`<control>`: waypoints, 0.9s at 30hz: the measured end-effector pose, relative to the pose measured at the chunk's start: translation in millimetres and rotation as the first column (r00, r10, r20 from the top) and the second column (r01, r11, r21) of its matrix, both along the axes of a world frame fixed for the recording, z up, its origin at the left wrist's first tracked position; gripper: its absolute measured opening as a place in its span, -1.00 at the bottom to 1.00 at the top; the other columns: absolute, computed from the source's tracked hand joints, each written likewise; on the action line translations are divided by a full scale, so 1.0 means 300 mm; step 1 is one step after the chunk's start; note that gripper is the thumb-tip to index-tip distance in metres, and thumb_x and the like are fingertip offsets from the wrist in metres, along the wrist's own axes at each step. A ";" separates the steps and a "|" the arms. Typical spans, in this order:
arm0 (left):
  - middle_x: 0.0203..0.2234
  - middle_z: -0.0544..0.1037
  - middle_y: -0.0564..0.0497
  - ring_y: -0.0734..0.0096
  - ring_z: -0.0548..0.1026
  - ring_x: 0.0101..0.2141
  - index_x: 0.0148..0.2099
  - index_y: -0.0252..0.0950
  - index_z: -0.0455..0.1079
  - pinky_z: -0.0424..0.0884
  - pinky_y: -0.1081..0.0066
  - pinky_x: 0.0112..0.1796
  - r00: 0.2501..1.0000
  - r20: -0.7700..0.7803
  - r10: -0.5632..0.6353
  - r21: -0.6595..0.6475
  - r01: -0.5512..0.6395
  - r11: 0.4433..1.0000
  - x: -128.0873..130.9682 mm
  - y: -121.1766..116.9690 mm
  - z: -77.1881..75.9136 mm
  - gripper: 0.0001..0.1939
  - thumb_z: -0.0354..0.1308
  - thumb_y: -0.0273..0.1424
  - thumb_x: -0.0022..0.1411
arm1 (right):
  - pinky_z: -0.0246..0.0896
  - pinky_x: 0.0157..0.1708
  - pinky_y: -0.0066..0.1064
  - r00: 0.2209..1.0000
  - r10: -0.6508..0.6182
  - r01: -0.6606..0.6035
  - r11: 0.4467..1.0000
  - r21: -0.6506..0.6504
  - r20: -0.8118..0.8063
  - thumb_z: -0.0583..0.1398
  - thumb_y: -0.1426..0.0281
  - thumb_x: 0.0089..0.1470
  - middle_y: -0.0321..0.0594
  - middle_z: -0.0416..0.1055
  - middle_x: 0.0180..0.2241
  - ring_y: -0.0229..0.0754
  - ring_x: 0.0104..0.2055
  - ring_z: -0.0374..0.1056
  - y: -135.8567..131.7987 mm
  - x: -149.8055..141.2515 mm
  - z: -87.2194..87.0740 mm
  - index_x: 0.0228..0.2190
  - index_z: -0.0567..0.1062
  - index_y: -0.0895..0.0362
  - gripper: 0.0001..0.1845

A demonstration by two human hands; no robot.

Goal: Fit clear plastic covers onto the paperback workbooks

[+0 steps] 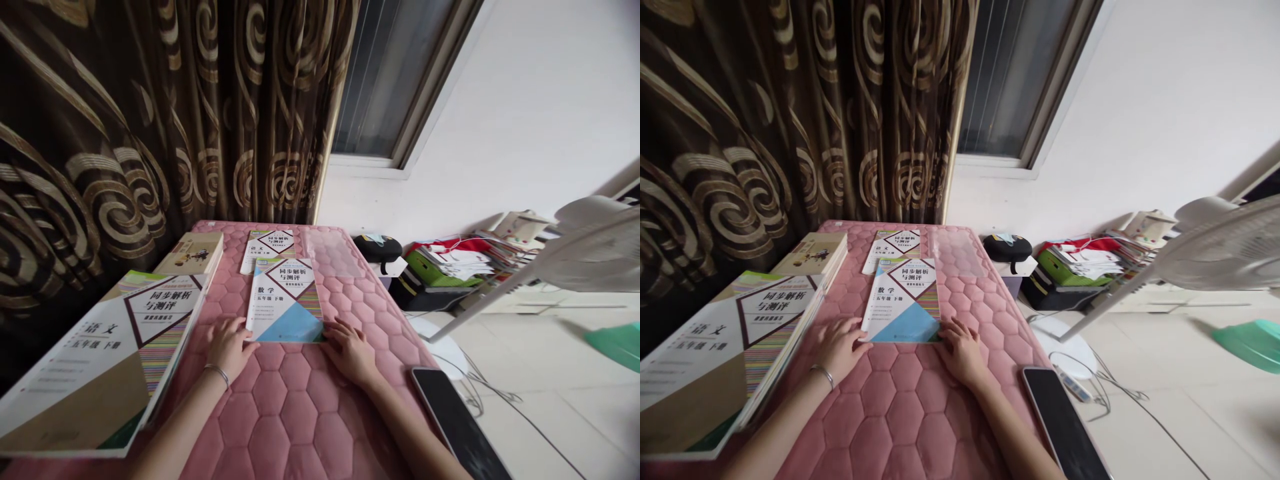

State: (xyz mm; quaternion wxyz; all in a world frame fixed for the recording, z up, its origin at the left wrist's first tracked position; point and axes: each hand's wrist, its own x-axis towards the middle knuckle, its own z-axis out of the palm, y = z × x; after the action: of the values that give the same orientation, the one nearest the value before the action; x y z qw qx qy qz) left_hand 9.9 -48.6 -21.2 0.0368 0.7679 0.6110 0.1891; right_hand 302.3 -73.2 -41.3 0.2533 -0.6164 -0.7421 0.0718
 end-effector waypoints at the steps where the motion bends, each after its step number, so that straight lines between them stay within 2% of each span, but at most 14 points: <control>1: 0.01 0.46 -0.05 0.04 0.33 0.04 -0.29 -0.13 0.54 0.11 -0.06 0.07 1.000 -0.002 -0.005 0.004 0.005 1.000 0.023 -0.001 -0.001 -0.88 0.25 -0.28 0.09 | 0.03 0.09 0.01 1.000 -0.006 0.006 1.000 0.017 0.019 0.19 0.27 0.09 -0.16 0.41 0.05 0.06 0.20 0.16 0.000 -0.021 0.006 -0.23 0.55 0.03 -0.78; 4: 0.05 0.42 -0.08 0.02 0.31 0.07 -0.25 -0.16 0.52 0.08 -0.12 0.08 0.999 0.005 -0.051 0.023 0.051 0.998 0.106 -0.003 -0.010 -0.84 0.25 -0.28 0.09 | -0.01 0.10 0.03 0.998 0.015 -0.018 0.998 0.062 0.054 0.20 0.20 0.09 -0.13 0.37 0.07 0.08 0.21 0.12 0.006 -0.106 0.020 -0.23 0.53 0.04 -0.76; 7: 0.03 0.44 -0.05 0.09 0.30 0.08 -0.24 -0.14 0.51 0.06 -0.09 0.10 0.994 0.017 -0.107 0.046 0.106 0.993 0.178 -0.004 -0.025 -0.88 0.23 -0.38 0.11 | -0.02 0.10 0.02 0.995 0.083 -0.087 0.994 0.071 0.059 0.22 0.21 0.09 -0.11 0.39 0.06 0.08 0.22 0.11 0.020 -0.192 0.019 -0.24 0.52 0.05 -0.77; 11: 0.00 0.48 -0.02 0.15 0.33 0.06 -0.25 -0.10 0.52 0.06 -0.06 0.11 0.993 0.020 -0.114 0.059 0.113 0.992 0.201 -0.004 -0.038 -0.83 0.19 -0.47 0.12 | -0.01 0.09 0.00 0.993 0.107 -0.109 0.992 0.055 0.039 0.23 0.29 0.09 -0.09 0.42 0.02 0.05 0.21 0.13 0.041 -0.234 0.003 -0.25 0.51 0.06 -0.83; 14: 0.00 0.48 0.00 0.16 0.34 0.05 -0.27 -0.07 0.53 0.07 -0.06 0.11 0.996 0.015 -0.089 0.043 0.089 0.995 0.156 -0.002 -0.034 -0.84 0.18 -0.44 0.14 | 0.00 0.08 -0.03 0.996 0.087 -0.088 0.995 0.036 0.023 0.22 0.33 0.09 -0.13 0.42 0.02 0.02 0.20 0.15 0.044 -0.193 -0.005 -0.24 0.53 0.03 -0.84; 17: 0.01 0.48 0.02 0.14 0.35 0.03 -0.31 -0.07 0.54 0.12 -0.08 0.07 1.000 0.012 -0.021 0.007 0.021 1.000 0.074 0.003 -0.024 -0.85 0.18 -0.43 0.14 | 0.01 0.09 -0.02 0.999 0.054 -0.054 0.999 0.008 0.004 0.21 0.33 0.10 -0.15 0.41 0.04 0.01 0.20 0.16 0.032 -0.108 -0.007 -0.23 0.54 0.02 -0.83; 19: -0.03 0.49 0.02 0.14 0.38 0.00 -0.32 -0.08 0.55 0.21 -0.02 0.03 1.000 0.029 0.013 -0.009 -0.013 1.000 0.016 0.010 -0.021 -0.85 0.18 -0.43 0.13 | 0.02 0.09 0.00 1.000 0.018 -0.018 1.000 -0.020 -0.012 0.19 0.31 0.10 -0.17 0.40 0.05 0.03 0.20 0.16 0.020 -0.048 -0.006 -0.22 0.55 0.01 -0.81; 22: -0.10 0.49 -0.02 0.20 0.43 -0.07 -0.29 -0.12 0.57 0.33 0.15 -0.02 0.996 0.087 0.005 -0.024 -0.003 1.000 -0.046 0.025 -0.029 -0.81 0.16 -0.47 0.11 | 0.06 0.07 0.01 0.999 -0.024 0.021 0.997 -0.072 -0.042 0.17 0.30 0.11 -0.21 0.40 0.05 0.02 0.19 0.18 0.003 0.014 -0.001 -0.22 0.56 -0.02 -0.79; 27: -0.22 0.48 -0.04 0.27 0.46 -0.15 -0.29 -0.22 0.55 0.37 0.28 -0.06 0.993 0.113 -0.018 -0.055 0.025 0.998 -0.032 0.034 -0.032 -0.81 0.12 -0.50 0.11 | 0.22 0.01 -0.15 0.990 0.025 -0.037 0.995 -0.091 -0.139 0.16 0.30 0.07 -0.18 0.40 0.03 -0.04 0.07 0.31 0.028 0.020 0.026 -0.32 0.58 0.03 -0.81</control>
State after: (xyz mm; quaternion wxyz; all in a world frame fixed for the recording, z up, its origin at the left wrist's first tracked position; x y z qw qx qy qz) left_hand 0.2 -38.5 -30.8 0.0946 0.7612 0.6047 0.2144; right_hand 308.3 -64.8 -33.6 0.2737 -0.6095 -0.7282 0.1526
